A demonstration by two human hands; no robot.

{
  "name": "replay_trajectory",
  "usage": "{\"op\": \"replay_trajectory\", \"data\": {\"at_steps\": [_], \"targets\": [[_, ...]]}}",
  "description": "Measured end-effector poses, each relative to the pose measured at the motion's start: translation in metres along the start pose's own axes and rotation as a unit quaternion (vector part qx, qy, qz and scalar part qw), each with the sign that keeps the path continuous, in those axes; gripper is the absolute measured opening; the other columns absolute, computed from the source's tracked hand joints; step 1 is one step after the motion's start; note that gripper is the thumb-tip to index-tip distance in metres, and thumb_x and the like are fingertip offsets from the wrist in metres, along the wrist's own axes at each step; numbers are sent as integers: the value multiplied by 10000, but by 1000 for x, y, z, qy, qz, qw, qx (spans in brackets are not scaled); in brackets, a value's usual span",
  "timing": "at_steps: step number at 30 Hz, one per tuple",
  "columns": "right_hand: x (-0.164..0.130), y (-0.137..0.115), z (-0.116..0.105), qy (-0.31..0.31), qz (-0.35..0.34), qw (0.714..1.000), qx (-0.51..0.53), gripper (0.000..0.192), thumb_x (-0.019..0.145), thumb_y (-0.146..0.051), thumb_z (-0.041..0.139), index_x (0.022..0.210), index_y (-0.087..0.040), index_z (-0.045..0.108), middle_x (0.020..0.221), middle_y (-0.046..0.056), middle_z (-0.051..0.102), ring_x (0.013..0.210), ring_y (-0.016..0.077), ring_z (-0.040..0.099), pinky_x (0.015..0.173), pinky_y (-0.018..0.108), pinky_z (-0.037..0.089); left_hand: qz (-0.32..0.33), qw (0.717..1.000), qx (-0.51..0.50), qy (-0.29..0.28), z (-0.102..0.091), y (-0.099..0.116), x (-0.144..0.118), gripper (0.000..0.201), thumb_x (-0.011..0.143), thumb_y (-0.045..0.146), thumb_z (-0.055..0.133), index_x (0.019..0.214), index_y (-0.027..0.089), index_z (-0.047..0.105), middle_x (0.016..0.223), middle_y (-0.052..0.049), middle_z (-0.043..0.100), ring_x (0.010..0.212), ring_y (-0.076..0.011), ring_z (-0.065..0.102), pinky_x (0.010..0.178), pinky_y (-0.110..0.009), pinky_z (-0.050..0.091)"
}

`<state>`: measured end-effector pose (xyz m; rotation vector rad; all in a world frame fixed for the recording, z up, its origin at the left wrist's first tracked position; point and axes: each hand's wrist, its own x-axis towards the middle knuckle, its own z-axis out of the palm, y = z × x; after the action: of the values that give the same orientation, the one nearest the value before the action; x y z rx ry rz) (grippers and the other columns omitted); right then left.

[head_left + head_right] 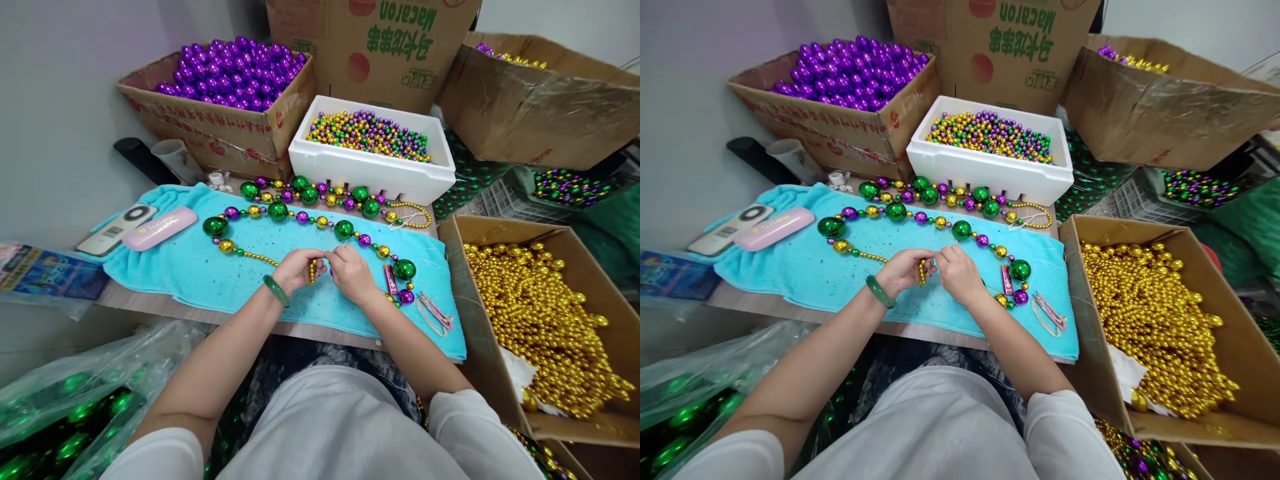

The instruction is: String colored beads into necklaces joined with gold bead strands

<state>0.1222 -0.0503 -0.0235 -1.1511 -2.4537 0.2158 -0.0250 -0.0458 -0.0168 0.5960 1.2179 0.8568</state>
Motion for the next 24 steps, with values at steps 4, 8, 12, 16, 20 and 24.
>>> {"op": "replay_trajectory", "data": {"at_steps": [4, 8, 12, 16, 20, 24], "targets": [[4, 7, -1, 30, 89, 988, 123, 195, 852, -123, 493, 870, -146, 686, 839, 95, 611, 833, 202, 538, 759, 321, 435, 45, 997, 57, -33, -8, 6, -8, 182, 678, 232, 627, 836, 143, 612, 531, 17, 535, 545, -121, 550, 510, -228, 367], [14, 19, -14, -64, 312, 845, 429, 115, 759, -228, 629, 683, -144, 612, 556, -14, 505, 501, 99, 433, 477, 228, 337, 213, 955, 202, -40, -20, 3, -11, 333, 718, 236, 642, 1036, 195, 549, 612, 48, 523, 641, -120, 562, 591, -223, 399], [18, 26, -23, -135, 371, 697, 599, 247, 568, -289, 772, 633, -129, 596, 454, -55, 441, 392, 46, 335, 367, 185, 175, 327, 898, 295, -16, -22, -12, -6, 314, 773, 225, 578, 1086, 207, 573, 901, -21, 583, 658, -95, 523, 650, -242, 431], [18, 25, -21, -133, 386, 672, 618, 288, 491, -288, 802, 604, -124, 595, 435, -56, 444, 378, 37, 331, 343, 173, 141, 405, 842, 357, 11, -12, -24, -4, 390, 778, 229, 611, 1167, 241, 600, 1078, -52, 576, 671, -88, 510, 730, -258, 452], [15, 22, -16, -124, 378, 703, 590, 289, 508, -328, 785, 581, -137, 580, 433, -58, 444, 387, 46, 333, 361, 186, 174, 417, 847, 328, 30, -3, -28, -6, 207, 836, 332, 566, 937, 211, 700, 920, -60, 645, 752, -143, 567, 690, -261, 455], [9, 18, -11, -79, 312, 815, 482, 169, 667, -295, 686, 631, -145, 617, 513, -33, 512, 467, 83, 419, 461, 219, 307, 377, 872, 301, 75, 0, -27, -8, 195, 821, 329, 563, 772, 198, 700, 757, -39, 659, 660, -136, 560, 625, -258, 439]]}}
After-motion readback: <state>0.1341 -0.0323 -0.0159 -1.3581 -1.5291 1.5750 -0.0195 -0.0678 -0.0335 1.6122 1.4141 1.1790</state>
